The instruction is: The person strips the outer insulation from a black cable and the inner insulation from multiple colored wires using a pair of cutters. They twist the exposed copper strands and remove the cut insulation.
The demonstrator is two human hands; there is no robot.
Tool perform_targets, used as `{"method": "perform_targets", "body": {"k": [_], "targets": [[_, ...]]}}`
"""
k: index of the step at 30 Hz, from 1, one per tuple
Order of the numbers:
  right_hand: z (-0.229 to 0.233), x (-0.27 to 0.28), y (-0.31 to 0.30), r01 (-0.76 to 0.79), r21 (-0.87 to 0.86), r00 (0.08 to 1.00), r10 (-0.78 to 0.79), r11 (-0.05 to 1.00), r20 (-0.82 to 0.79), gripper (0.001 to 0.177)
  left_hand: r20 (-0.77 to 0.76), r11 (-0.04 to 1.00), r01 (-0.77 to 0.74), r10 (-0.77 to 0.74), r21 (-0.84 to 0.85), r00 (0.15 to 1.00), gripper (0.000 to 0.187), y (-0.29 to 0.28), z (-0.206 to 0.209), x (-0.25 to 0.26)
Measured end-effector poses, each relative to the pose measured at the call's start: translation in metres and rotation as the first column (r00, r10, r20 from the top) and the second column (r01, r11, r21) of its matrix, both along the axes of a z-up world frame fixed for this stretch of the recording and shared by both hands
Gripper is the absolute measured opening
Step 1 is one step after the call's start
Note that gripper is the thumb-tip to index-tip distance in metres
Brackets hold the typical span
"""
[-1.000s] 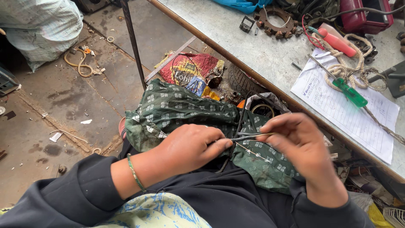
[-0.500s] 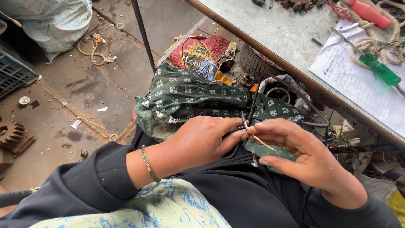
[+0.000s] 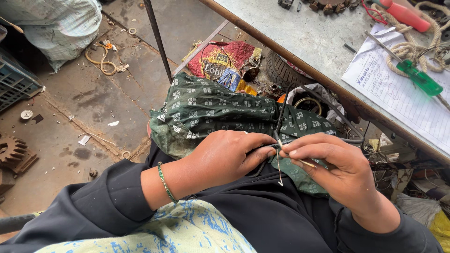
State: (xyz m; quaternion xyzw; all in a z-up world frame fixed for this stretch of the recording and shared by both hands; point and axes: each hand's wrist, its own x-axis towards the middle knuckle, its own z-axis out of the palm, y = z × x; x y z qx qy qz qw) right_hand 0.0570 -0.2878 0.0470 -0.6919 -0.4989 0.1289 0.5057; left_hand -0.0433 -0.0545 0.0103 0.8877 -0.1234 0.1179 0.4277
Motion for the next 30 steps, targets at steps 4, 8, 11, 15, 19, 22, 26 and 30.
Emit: {"method": "perform_targets", "body": {"k": [4,8,11,15,19,22,26,30], "targets": [[0.001,0.005,0.003,0.155,0.046,0.932,-0.161,0.987,0.326,0.018,-0.021,1.0,-0.005,0.005,0.016,1.0,0.031,-0.001,0.004,0.0],[-0.006,0.055,0.009,0.231,0.239,0.602,-0.332,0.943,0.726,0.018,-0.026,1.0,0.009,-0.01,-0.024,1.0,0.035,0.0,0.005,0.001],[0.003,0.12,0.021,0.546,0.236,0.143,-0.366,0.804,0.919,0.037,-0.034,0.997,0.023,-0.026,-0.075,0.999,0.038,0.002,0.004,-0.001],[0.011,0.131,0.024,0.479,0.203,0.536,-0.468,0.854,0.703,0.055,-0.061,0.998,0.001,-0.005,-0.067,0.998,0.035,0.007,0.008,0.003],[0.012,0.077,0.021,0.403,0.095,0.617,-0.347,0.91,0.706,0.036,-0.098,0.991,-0.041,0.029,-0.129,0.995,0.032,0.011,0.0,0.008],[0.021,0.04,0.024,0.246,-0.028,0.83,-0.196,0.969,0.521,0.026,-0.048,0.988,-0.016,0.009,-0.152,0.999,0.031,0.015,0.001,0.009],[0.024,0.008,0.034,0.018,-0.102,0.825,0.043,0.995,0.563,0.029,-0.1,0.978,-0.052,0.032,-0.204,0.994,0.031,0.022,-0.001,0.011],[0.014,0.002,0.042,-0.048,-0.136,0.846,0.113,0.99,0.521,0.032,-0.146,0.97,-0.065,0.031,-0.236,0.989,0.032,0.027,-0.001,0.011]]}}
